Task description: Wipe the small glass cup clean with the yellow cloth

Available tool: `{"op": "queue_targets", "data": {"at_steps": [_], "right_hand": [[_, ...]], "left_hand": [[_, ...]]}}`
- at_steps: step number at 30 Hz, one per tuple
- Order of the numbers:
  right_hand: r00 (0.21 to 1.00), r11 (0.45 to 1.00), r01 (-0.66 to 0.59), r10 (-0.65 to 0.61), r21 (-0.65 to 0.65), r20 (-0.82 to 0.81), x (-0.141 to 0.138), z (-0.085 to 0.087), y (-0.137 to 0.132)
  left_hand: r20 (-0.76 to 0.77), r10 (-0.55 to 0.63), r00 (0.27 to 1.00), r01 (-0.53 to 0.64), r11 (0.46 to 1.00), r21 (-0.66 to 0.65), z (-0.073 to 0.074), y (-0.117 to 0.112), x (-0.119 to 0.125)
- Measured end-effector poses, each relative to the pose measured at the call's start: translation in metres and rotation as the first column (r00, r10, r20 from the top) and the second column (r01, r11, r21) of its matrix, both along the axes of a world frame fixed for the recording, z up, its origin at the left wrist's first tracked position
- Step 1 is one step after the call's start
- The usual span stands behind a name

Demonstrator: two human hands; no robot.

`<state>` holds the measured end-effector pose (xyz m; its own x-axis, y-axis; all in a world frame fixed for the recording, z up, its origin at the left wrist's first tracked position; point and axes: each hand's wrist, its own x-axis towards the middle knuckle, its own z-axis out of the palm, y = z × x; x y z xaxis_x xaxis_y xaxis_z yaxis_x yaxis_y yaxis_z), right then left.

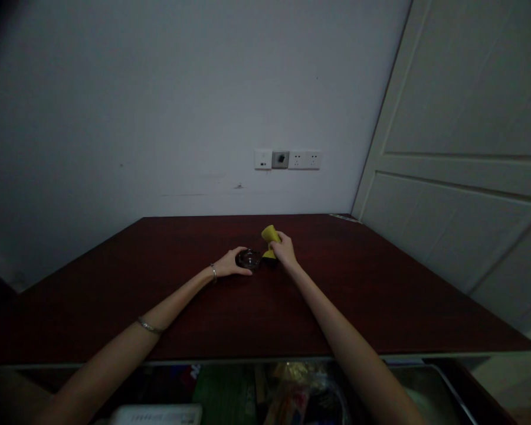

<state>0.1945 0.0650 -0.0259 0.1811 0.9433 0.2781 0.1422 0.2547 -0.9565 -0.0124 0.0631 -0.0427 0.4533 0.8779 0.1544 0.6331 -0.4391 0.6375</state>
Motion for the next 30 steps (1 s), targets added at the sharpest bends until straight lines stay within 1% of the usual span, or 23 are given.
{"op": "queue_targets", "data": {"at_steps": [1,2,3,4,5,6,7,9,12,14,17,20,24,26,30], "right_hand": [[0.996,0.998,-0.013,0.008,0.059,0.087,0.003,0.001,0.001],[0.979,0.990,-0.054,0.027,0.130,0.202,0.006,0.003,0.002],[0.940,0.971,-0.128,0.054,0.201,0.336,0.008,0.005,0.002],[0.877,0.941,-0.224,0.082,0.253,0.474,0.009,0.006,0.002],[0.800,0.905,-0.323,0.104,0.278,0.592,0.009,0.008,0.002],[0.727,0.872,-0.404,0.121,0.278,0.676,0.009,0.010,0.003],[0.660,0.846,-0.463,0.129,0.266,0.740,0.009,0.011,0.003],[0.563,0.818,-0.520,0.111,0.246,0.819,0.007,0.014,0.005],[0.477,0.787,-0.569,0.081,0.238,0.875,0.001,0.016,0.008],[0.438,0.750,-0.621,0.091,0.227,0.894,-0.003,0.017,0.008],[0.423,0.693,-0.686,0.130,0.223,0.897,-0.009,0.018,0.009],[0.420,0.661,-0.720,0.174,0.211,0.891,-0.014,0.020,0.010],[0.339,0.609,-0.779,0.209,0.149,0.917,-0.016,0.024,0.015],[0.314,0.602,-0.788,0.214,0.129,0.925,-0.015,0.026,0.016],[0.300,0.649,-0.755,0.215,0.094,0.929,-0.010,0.029,0.017]], "left_hand": [[-0.009,0.002,1.000,-0.002,1.000,-0.007,0.001,-0.001,0.000],[-0.019,0.003,1.000,-0.003,1.000,-0.010,0.001,-0.002,0.001],[-0.027,0.006,1.000,-0.006,1.000,-0.009,0.002,-0.002,0.001],[-0.033,0.012,0.999,-0.012,1.000,-0.004,0.003,-0.003,0.002],[-0.037,0.021,0.999,-0.021,1.000,0.004,0.003,-0.004,0.003],[-0.042,0.037,0.998,-0.037,0.999,0.017,0.004,-0.005,0.004],[-0.051,0.059,0.997,-0.057,0.998,0.033,0.004,-0.006,0.005],[-0.077,0.114,0.991,-0.108,0.991,0.075,0.004,-0.007,0.006],[-0.121,0.167,0.978,-0.154,0.982,0.113,0.004,-0.009,0.009],[-0.127,0.178,0.976,-0.164,0.980,0.116,0.004,-0.009,0.009],[-0.095,0.171,0.981,-0.158,0.979,0.126,0.003,-0.008,0.009],[-0.064,0.150,0.987,-0.142,0.982,0.124,0.001,-0.006,0.008],[-0.065,0.128,0.990,-0.120,0.985,0.122,-0.001,-0.003,0.007],[-0.063,0.122,0.991,-0.113,0.984,0.135,-0.002,-0.002,0.007],[-0.075,0.118,0.990,-0.103,0.980,0.171,-0.001,-0.003,0.007]]}}
